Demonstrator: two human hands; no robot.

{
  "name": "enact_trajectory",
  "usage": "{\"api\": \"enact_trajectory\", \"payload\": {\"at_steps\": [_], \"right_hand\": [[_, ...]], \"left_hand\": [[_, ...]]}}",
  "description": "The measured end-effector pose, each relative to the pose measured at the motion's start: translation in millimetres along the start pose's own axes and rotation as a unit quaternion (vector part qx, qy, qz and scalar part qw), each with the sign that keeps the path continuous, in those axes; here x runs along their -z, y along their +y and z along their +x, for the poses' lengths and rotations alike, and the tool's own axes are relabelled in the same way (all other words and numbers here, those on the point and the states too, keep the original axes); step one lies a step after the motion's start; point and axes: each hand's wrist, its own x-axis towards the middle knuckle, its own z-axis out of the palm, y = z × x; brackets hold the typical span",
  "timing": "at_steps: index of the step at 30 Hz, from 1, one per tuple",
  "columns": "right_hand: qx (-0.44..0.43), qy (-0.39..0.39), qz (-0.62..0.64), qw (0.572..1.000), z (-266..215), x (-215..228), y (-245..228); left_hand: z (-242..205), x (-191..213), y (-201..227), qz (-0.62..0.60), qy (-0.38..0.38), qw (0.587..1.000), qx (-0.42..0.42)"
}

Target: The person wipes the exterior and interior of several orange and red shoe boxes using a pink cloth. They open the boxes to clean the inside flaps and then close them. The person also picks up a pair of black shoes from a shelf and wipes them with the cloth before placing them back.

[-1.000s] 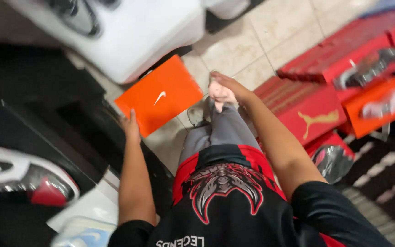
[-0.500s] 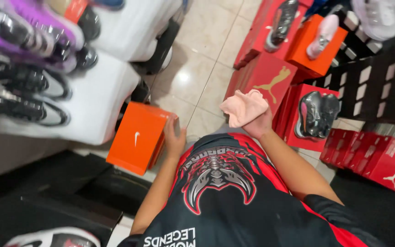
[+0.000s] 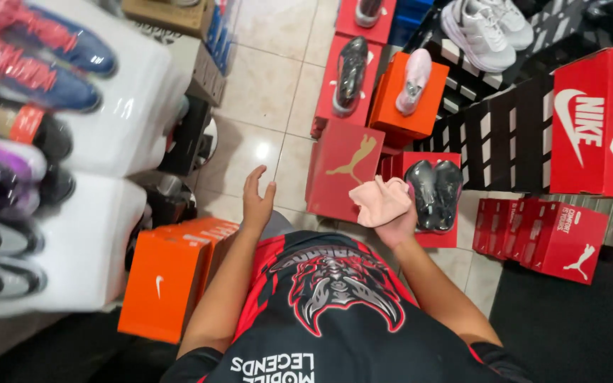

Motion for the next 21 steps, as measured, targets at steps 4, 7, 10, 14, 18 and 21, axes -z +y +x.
{"api": "enact_trajectory", "payload": {"at_steps": [4, 7, 10, 14, 18, 21], "right_hand": [[0.084, 0.093, -0.037, 0.991, 34, 4, -1], [0.132, 0.12, -0.013, 0.984, 65, -18, 15], [0.197, 0.133, 0.062, 0.969, 82, -63, 28], [0.26, 0.038, 0.134, 0.955, 108, -77, 57], [0.264, 0.041, 0.141, 0.953, 135, -80, 89], [0.204, 0.242, 0.179, 0.931, 136, -96, 110]], "left_hand": [[46, -28, -2, -0.026, -0.11, 0.993, 0.021], [92, -49, -44, -0.021, -0.192, 0.98, 0.047], [131, -63, -83, -0.024, -0.267, 0.959, 0.086], [180, -68, -107, -0.033, -0.408, 0.898, 0.159], [226, -74, -116, -0.028, -0.494, 0.849, 0.187], [256, -91, -144, 0.016, -0.518, 0.83, 0.205]]}}
